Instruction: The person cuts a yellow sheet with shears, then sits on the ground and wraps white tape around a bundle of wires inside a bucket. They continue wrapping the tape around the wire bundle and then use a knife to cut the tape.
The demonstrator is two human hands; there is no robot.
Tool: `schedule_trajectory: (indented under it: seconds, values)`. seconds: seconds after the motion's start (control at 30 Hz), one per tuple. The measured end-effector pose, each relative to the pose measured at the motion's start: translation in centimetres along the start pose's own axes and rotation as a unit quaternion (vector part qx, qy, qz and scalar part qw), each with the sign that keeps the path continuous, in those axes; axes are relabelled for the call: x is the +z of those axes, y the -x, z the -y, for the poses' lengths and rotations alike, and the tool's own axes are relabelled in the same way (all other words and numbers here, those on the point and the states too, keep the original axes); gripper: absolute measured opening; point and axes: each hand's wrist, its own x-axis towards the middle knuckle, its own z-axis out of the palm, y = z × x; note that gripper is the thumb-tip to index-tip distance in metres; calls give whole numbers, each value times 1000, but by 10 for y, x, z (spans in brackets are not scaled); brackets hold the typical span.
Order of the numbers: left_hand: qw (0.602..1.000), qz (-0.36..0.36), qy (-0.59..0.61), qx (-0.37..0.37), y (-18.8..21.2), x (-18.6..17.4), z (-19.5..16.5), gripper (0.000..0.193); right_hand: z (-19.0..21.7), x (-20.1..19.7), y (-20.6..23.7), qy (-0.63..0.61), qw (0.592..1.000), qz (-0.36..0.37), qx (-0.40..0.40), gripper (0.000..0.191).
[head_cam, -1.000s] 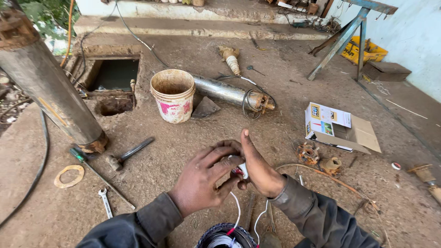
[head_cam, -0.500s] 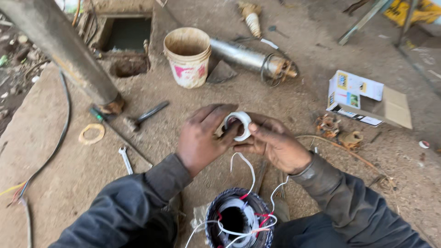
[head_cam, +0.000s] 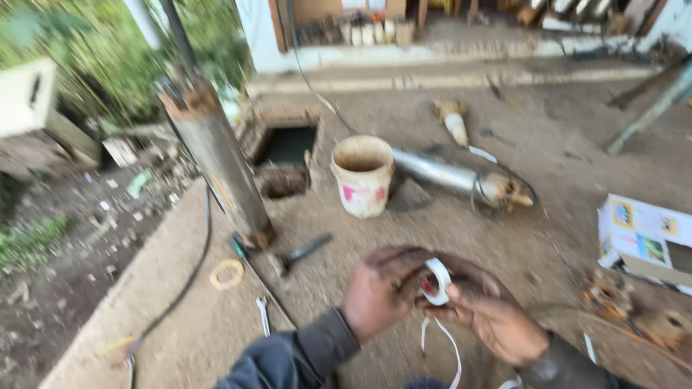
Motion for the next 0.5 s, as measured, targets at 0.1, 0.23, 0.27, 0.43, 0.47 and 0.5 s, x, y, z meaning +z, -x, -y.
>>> schedule_trajectory:
  seconds: [0.1,0.23,0.27,0.43,0.47,0.5]
  values:
    - [998,-5,0,-61,0,3,-5,30,-5,-1,-3,-20,1000,-1,6,81]
    - [981,43,-10,-188,-3,0,-9,40,-18,1,1,93,994,39,-46,80]
    - [976,63,-35,-207,-5,-1,-9,46,-21,2,3,149,983,71,-80,76]
    - [984,69,-13,-166,-4,-3,-10,30,-25,5,9,151,979,80,-114,62]
    - [988,56,-4,-143,-3,-2,-10,26,-24,5,9,139,979,75,-129,59]
    - [987,42,20,-156,-2,0,-10,25,-24,6,9,129,979,72,-143,57]
